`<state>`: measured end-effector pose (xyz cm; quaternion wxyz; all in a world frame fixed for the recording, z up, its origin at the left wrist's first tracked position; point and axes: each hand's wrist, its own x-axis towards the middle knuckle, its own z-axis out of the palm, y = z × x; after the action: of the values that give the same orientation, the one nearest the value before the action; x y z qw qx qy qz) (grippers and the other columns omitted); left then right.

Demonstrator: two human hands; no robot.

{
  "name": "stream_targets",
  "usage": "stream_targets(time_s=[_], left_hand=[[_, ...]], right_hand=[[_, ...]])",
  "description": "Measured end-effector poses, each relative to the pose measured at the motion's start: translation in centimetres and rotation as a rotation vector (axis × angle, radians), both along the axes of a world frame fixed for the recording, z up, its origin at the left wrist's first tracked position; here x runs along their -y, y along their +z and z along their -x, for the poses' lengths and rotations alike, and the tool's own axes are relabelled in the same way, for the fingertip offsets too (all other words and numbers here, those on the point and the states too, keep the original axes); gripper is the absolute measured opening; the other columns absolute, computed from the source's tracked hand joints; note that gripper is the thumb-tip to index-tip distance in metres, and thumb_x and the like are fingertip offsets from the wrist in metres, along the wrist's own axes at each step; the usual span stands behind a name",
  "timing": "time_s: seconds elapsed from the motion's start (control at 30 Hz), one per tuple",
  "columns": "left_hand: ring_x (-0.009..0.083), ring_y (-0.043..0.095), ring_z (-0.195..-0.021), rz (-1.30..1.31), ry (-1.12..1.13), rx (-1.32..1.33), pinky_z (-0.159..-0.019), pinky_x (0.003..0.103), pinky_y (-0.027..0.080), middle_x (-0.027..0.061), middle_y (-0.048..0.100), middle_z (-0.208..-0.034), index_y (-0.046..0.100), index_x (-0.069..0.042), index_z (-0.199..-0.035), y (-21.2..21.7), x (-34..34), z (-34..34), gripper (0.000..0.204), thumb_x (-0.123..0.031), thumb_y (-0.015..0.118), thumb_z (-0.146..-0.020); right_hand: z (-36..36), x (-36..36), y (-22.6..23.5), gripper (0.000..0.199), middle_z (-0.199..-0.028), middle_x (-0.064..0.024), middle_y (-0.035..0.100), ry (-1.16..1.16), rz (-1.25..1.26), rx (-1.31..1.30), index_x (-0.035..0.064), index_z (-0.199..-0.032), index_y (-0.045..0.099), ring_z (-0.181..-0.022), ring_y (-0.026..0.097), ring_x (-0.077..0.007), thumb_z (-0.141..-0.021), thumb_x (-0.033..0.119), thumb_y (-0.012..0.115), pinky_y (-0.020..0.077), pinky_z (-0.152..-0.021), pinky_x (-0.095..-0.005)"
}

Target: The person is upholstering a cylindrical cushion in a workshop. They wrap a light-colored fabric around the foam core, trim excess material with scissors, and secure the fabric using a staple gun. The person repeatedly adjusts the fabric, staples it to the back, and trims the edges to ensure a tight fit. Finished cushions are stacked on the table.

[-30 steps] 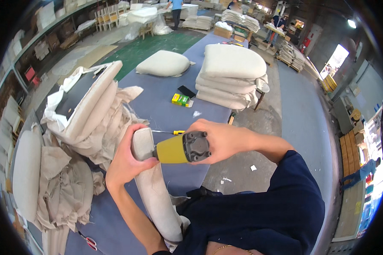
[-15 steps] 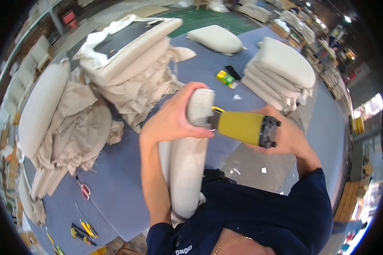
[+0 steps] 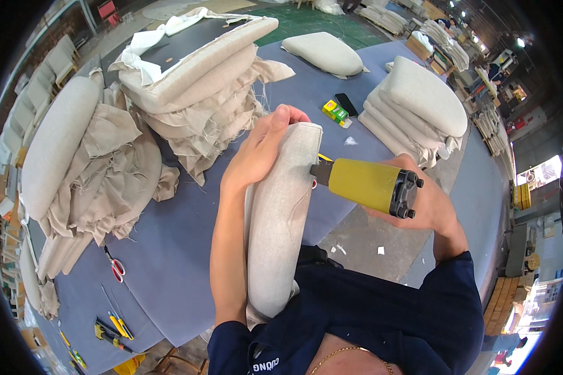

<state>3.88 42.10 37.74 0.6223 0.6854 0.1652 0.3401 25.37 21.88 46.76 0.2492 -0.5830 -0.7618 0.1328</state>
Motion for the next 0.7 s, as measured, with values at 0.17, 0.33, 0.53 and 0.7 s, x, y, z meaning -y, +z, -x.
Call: stream_targets(time_s=[0.17, 0.33, 0.53, 0.7], left_hand=[[0.0151, 0.060, -0.087, -0.027, 0.030, -0.008, -0.082, 0.030, 0.048, 0.0068, 0.065, -0.091, 0.064, 0.000, -0.105, 0.0, 0.4, -0.8, 0.073, -0.064, 0.028, -0.107], [0.0142, 0.058, -0.085, -0.065, 0.059, -0.026, -0.082, 0.029, 0.047, 0.0054, 0.065, -0.091, 0.065, 0.000, -0.105, -0.2, -0.6, -1.1, 0.072, -0.062, 0.028, -0.107], [0.0129, 0.060, -0.092, -0.051, 0.066, 0.002, -0.083, 0.028, 0.048, 0.0050, 0.067, -0.097, 0.066, 0.001, -0.107, 1.4, 0.4, 5.1, 0.056, -0.051, 0.046, -0.106], [0.0173, 0.064, -0.106, -0.289, 0.317, -0.060, -0.094, 0.031, 0.048, 0.0076, 0.069, -0.109, 0.065, 0.000, -0.107, 4.9, 6.7, 14.7, 0.032, -0.025, 0.073, -0.089]], right_hand=[[-0.1, 0.5, 0.6, 0.061, -0.108, -0.0113, 0.067, -0.021, 0.011, 0.055, 0.0023, -0.121, 0.062, -0.096, 0.068, -0.0264, -0.070, 0.019, 0.091, 0.0516, -0.085, -0.0362], [1.3, -0.9, 2.0, 0.062, -0.114, -0.0140, 0.063, -0.054, 0.064, 0.086, 0.0026, -0.122, 0.063, -0.105, 0.061, -0.0329, -0.068, 0.023, 0.085, 0.0501, -0.093, -0.0391], [-3.5, -1.3, -2.8, 0.063, -0.115, -0.0143, 0.065, 0.199, 0.114, -0.129, 0.0030, -0.121, 0.065, -0.105, 0.063, -0.0325, -0.070, 0.033, 0.089, 0.0500, -0.092, -0.0365], [-7.7, -1.4, -12.6, 0.072, -0.106, -0.0149, 0.066, 0.056, 0.354, -0.164, 0.0027, -0.117, 0.066, -0.098, 0.063, -0.0332, -0.065, 0.043, 0.094, 0.0506, -0.087, -0.0377]])
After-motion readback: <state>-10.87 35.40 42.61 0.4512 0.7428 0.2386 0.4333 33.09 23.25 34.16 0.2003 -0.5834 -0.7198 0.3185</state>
